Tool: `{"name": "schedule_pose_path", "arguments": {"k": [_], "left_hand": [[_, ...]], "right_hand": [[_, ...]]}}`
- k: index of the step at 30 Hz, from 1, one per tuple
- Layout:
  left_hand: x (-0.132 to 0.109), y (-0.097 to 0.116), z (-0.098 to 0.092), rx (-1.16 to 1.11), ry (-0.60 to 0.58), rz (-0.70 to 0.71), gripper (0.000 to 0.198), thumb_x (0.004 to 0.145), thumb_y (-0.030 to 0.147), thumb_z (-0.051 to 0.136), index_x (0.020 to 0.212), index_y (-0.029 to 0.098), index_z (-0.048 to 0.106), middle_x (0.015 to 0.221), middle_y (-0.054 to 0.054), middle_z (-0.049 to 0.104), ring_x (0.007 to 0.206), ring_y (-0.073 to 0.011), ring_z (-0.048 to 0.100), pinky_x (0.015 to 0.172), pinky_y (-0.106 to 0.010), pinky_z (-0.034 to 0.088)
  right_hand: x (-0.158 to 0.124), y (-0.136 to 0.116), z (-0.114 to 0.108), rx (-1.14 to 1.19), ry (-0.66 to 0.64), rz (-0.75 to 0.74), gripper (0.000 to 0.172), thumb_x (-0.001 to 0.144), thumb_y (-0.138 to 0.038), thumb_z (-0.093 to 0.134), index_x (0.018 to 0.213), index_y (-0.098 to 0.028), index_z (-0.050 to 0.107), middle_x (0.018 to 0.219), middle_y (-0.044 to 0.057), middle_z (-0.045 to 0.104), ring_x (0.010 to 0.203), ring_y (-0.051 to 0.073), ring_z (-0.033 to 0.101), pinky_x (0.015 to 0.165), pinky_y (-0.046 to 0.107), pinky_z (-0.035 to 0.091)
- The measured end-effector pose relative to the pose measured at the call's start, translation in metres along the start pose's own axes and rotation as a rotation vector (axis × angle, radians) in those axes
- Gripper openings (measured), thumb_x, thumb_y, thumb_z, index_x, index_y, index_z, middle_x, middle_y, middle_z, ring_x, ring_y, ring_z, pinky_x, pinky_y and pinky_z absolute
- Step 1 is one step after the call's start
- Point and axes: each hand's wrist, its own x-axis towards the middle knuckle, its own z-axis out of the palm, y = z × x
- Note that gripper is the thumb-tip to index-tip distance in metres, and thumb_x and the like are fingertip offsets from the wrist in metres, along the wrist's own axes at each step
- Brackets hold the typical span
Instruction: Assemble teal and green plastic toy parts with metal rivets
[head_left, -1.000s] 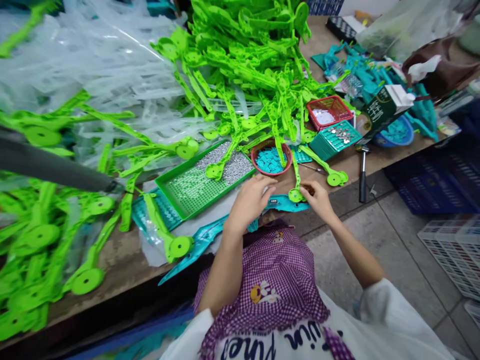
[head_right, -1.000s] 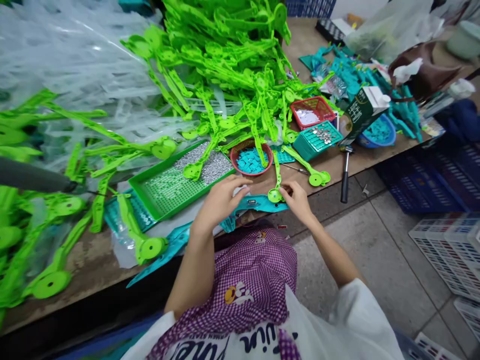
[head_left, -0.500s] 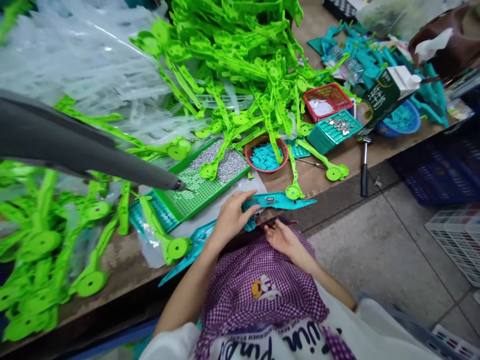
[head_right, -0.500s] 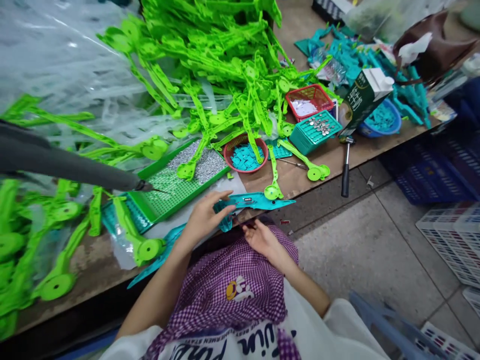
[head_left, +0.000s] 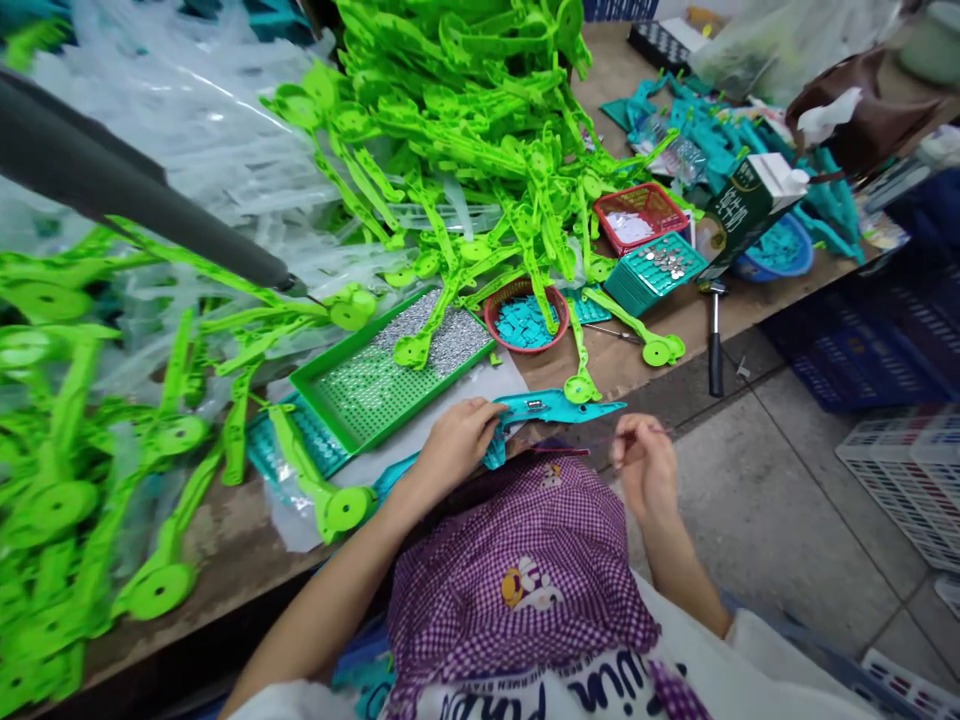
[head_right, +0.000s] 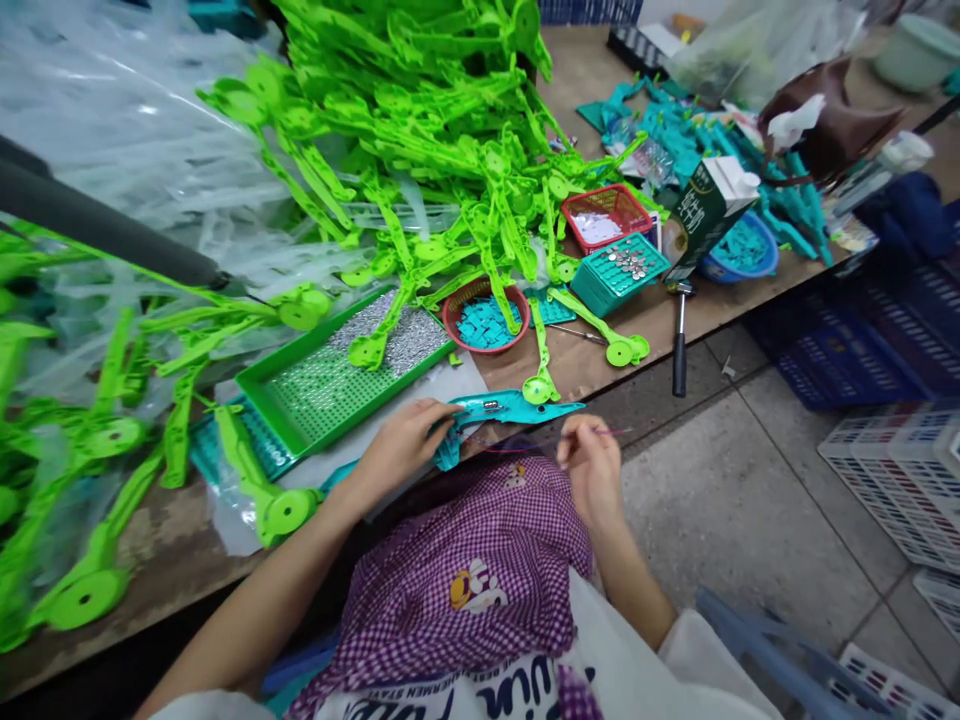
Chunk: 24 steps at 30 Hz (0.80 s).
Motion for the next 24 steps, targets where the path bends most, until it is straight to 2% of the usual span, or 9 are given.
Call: {"name": "schedule_pose_path", "arguments": {"k": [4,8,10,12,15,18,20,21,24], "left_hand": [[0.000,-0.001,0.002,0.006,0.007,0.024,0.030,0.094,0.020,0.045,0.111,0.020,0.068,0.095,-0.009,0.070,0.089,-0.0227,0.065,0.082,-0.036,0.054],[-0.001,-0.002,0.004,0.028,0.005,0.033,0.031,0.093,0.018,0.043,0.111,0.019,0.068,0.095,-0.010,0.070,0.090,-0.0237,0.066,0.083,-0.037,0.054],[-0.002,-0.003,0.006,0.050,0.011,0.028,0.032,0.092,0.018,0.043,0.111,0.020,0.068,0.096,-0.009,0.069,0.091,-0.0235,0.065,0.083,-0.037,0.054],[-0.004,-0.003,0.008,0.083,0.011,0.019,0.032,0.092,0.018,0.043,0.112,0.021,0.067,0.096,-0.009,0.069,0.091,-0.0232,0.065,0.082,-0.036,0.054],[-0.006,-0.003,0.010,0.154,-0.021,0.012,0.032,0.093,0.017,0.042,0.113,0.021,0.066,0.096,-0.009,0.068,0.089,-0.0230,0.064,0.081,-0.036,0.054],[-0.003,-0.003,0.008,0.228,-0.088,0.018,0.030,0.093,0.015,0.041,0.110,0.020,0.065,0.093,-0.010,0.067,0.087,-0.0234,0.063,0.079,-0.036,0.054],[0.000,-0.003,0.000,0.238,-0.138,0.043,0.028,0.093,0.015,0.041,0.107,0.019,0.066,0.090,-0.010,0.066,0.084,-0.0237,0.064,0.078,-0.036,0.054],[0.002,-0.003,-0.006,0.221,-0.161,0.070,0.027,0.094,0.016,0.042,0.106,0.019,0.066,0.090,-0.010,0.066,0.084,-0.0234,0.064,0.077,-0.036,0.054],[0.010,0.003,-0.026,0.153,-0.164,0.172,0.028,0.099,0.026,0.040,0.112,0.020,0.065,0.098,-0.009,0.066,0.085,-0.0213,0.066,0.078,-0.034,0.055]], "right_hand": [[0.067,-0.038,0.000,0.025,0.172,-0.180,0.029,0.074,-0.045,0.070,0.080,-0.022,0.053,0.063,-0.009,0.052,0.041,0.003,0.041,0.038,0.016,0.029],[0.123,-0.056,0.019,0.160,0.360,-0.412,0.022,0.084,-0.041,0.063,0.086,-0.023,0.051,0.064,-0.011,0.048,0.044,0.002,0.044,0.042,0.014,0.034],[0.139,-0.061,0.031,0.226,0.468,-0.529,0.016,0.089,-0.039,0.054,0.091,-0.024,0.050,0.070,-0.009,0.050,0.048,0.002,0.048,0.044,0.014,0.037],[0.151,-0.068,0.036,0.237,0.537,-0.569,0.015,0.093,-0.038,0.045,0.094,-0.024,0.050,0.072,-0.008,0.052,0.045,0.003,0.045,0.041,0.015,0.033],[0.164,-0.090,0.024,0.140,0.585,-0.541,0.031,0.098,-0.041,0.033,0.090,-0.020,0.055,0.064,-0.007,0.050,0.037,0.003,0.032,0.037,0.017,0.021],[0.172,-0.113,0.004,0.027,0.583,-0.589,0.043,0.099,-0.044,0.026,0.087,-0.018,0.058,0.062,-0.006,0.052,0.040,0.003,0.036,0.040,0.018,0.022],[0.171,-0.112,0.000,-0.033,0.421,-0.553,0.039,0.099,-0.044,0.032,0.089,-0.018,0.060,0.060,-0.007,0.051,0.042,0.003,0.038,0.042,0.018,0.025],[0.167,-0.106,0.003,-0.080,0.252,-0.465,0.035,0.097,-0.046,0.040,0.090,-0.018,0.061,0.058,-0.008,0.049,0.041,0.003,0.036,0.042,0.018,0.025],[0.142,-0.066,0.020,-0.309,-0.484,0.010,0.040,0.082,-0.054,0.066,0.087,-0.014,0.067,0.051,-0.011,0.041,0.038,0.003,0.025,0.036,0.017,0.016]]}}
